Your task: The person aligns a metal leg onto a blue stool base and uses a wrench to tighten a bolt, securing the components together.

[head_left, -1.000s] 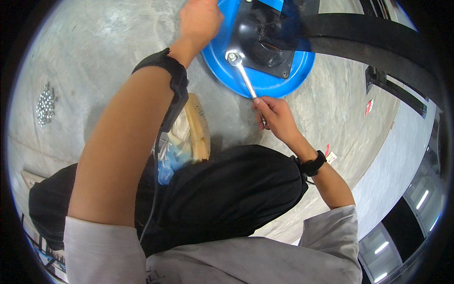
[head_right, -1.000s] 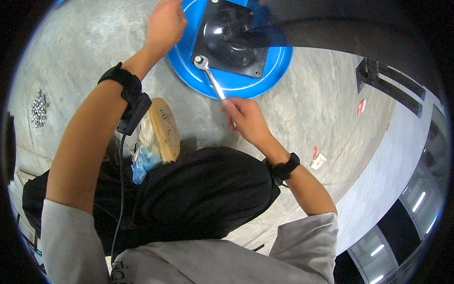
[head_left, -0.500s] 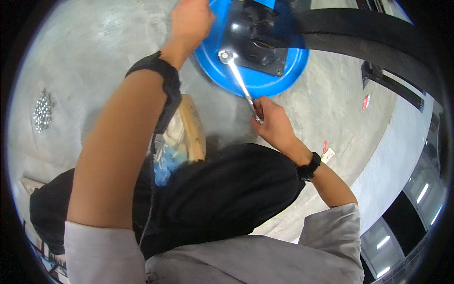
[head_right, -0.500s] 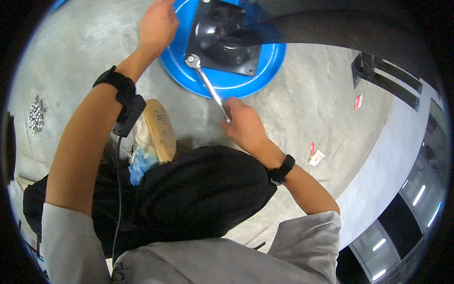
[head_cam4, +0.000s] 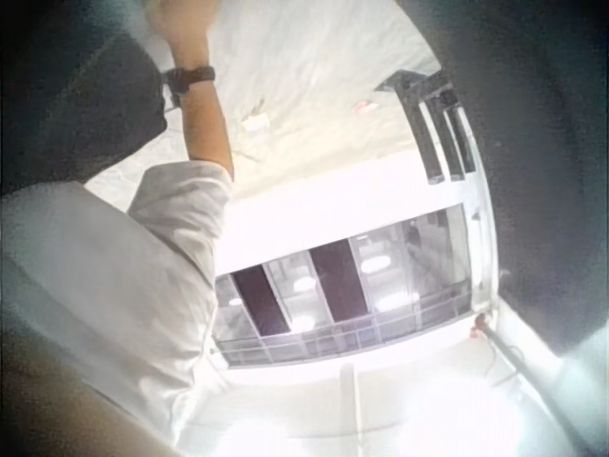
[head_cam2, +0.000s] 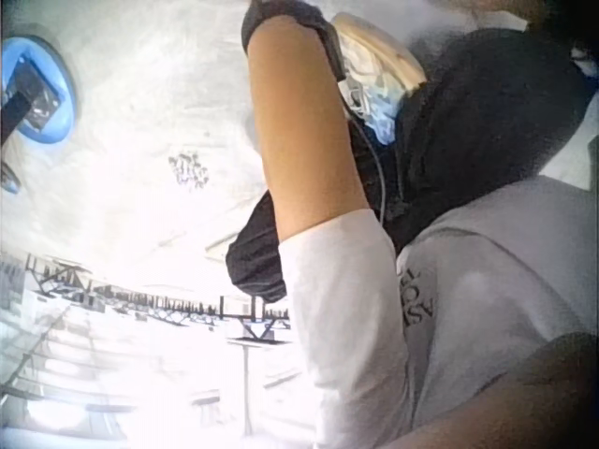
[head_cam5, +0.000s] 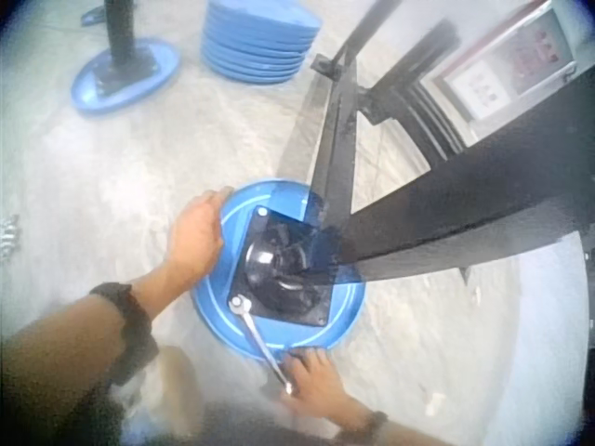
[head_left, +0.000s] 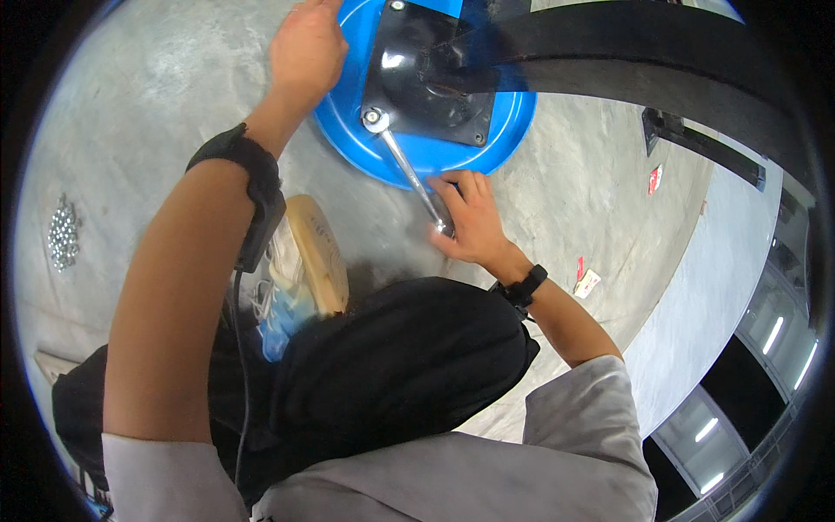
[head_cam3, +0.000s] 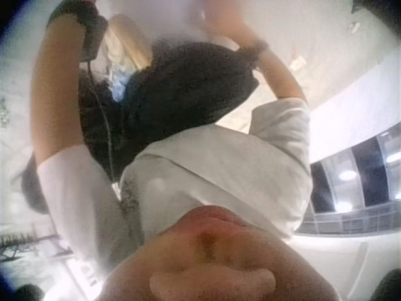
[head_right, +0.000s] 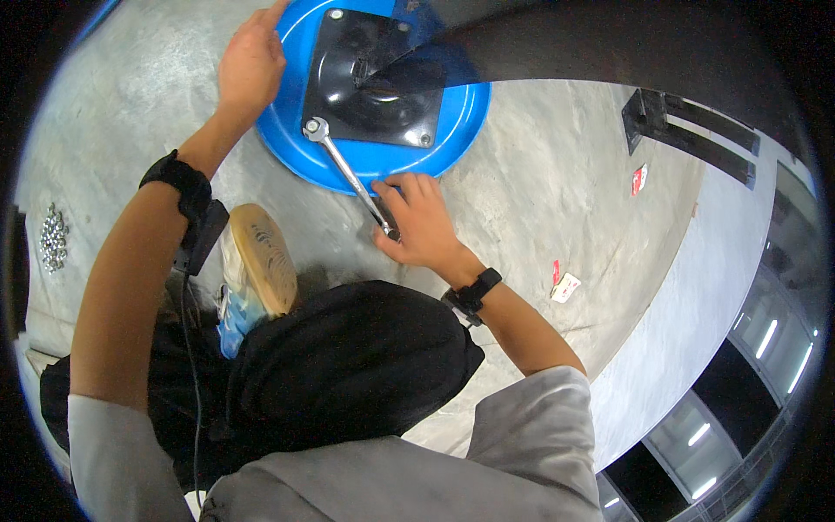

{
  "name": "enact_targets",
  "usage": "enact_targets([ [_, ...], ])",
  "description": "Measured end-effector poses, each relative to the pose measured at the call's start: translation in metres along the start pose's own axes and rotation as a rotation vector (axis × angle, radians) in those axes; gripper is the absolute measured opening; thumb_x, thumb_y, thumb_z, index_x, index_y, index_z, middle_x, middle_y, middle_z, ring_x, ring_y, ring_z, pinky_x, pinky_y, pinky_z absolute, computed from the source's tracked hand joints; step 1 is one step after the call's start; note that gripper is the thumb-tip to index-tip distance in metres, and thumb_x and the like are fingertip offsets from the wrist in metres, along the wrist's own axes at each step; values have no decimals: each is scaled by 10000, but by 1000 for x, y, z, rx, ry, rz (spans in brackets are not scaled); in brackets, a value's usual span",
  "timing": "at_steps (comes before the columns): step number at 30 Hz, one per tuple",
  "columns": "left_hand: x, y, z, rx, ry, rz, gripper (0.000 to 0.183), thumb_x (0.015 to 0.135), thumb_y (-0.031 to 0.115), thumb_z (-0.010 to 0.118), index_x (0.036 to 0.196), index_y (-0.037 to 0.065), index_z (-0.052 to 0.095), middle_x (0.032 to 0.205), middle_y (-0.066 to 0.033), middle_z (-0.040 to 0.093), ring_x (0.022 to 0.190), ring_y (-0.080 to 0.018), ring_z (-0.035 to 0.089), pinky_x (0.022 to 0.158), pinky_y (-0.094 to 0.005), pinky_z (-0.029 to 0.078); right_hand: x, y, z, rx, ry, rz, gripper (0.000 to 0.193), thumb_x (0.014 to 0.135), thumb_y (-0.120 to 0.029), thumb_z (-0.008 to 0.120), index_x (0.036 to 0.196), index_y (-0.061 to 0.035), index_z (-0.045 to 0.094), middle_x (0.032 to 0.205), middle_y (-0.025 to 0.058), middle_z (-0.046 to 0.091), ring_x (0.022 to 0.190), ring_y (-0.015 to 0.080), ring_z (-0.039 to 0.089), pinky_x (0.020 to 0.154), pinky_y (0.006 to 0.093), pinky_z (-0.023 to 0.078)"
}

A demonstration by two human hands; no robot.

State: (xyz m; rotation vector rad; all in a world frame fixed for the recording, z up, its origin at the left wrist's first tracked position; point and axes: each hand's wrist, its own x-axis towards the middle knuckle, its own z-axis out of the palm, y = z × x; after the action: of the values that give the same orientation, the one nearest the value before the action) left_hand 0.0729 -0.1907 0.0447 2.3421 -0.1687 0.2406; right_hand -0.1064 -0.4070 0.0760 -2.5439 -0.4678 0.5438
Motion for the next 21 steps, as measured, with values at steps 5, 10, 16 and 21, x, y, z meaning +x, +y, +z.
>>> enact_targets([
  [5, -4, -1, 9, -34, 60, -3, 367, 778, 7, 432, 1130, 46, 526, 967, -199, 560, 927, -375, 524, 813, -421, 427, -7, -10, 4, -106, 308, 159, 846, 610, -334, 678, 1269, 42, 304, 1294, 275, 307, 1243, 420, 261, 1041, 507, 203],
  [10, -5, -16, 14, 2, 64, 24, 354, 807, 11, 413, 1139, 48, 531, 995, -211, 563, 947, -380, 529, 837, -429, 423, 5, -14, -2, -180, 159, 340, 1054, 535, -387, 726, 1328, 57, 192, 1369, 326, 167, 1282, 464, 166, 1036, 556, 160],
  [16, -5, -17, 17, 66, 136, 65, 364, 800, 3, 411, 1143, 40, 528, 1005, -214, 564, 942, -382, 533, 843, -422, 424, 16, -5, -9, -195, 106, 280, 1099, 484, -369, 747, 1340, 33, 186, 1344, 350, 175, 1262, 490, 178, 1019, 566, 168],
  [21, -4, -8, 10, 6, 91, 45, 374, 784, -7, 416, 1141, 30, 523, 1003, -203, 566, 932, -378, 534, 833, -418, 427, 14, 3, -2, 19, 197, 187, 1074, 485, -334, 740, 1362, -50, 189, 1346, 347, 146, 1258, 491, 155, 1017, 555, 185],
])
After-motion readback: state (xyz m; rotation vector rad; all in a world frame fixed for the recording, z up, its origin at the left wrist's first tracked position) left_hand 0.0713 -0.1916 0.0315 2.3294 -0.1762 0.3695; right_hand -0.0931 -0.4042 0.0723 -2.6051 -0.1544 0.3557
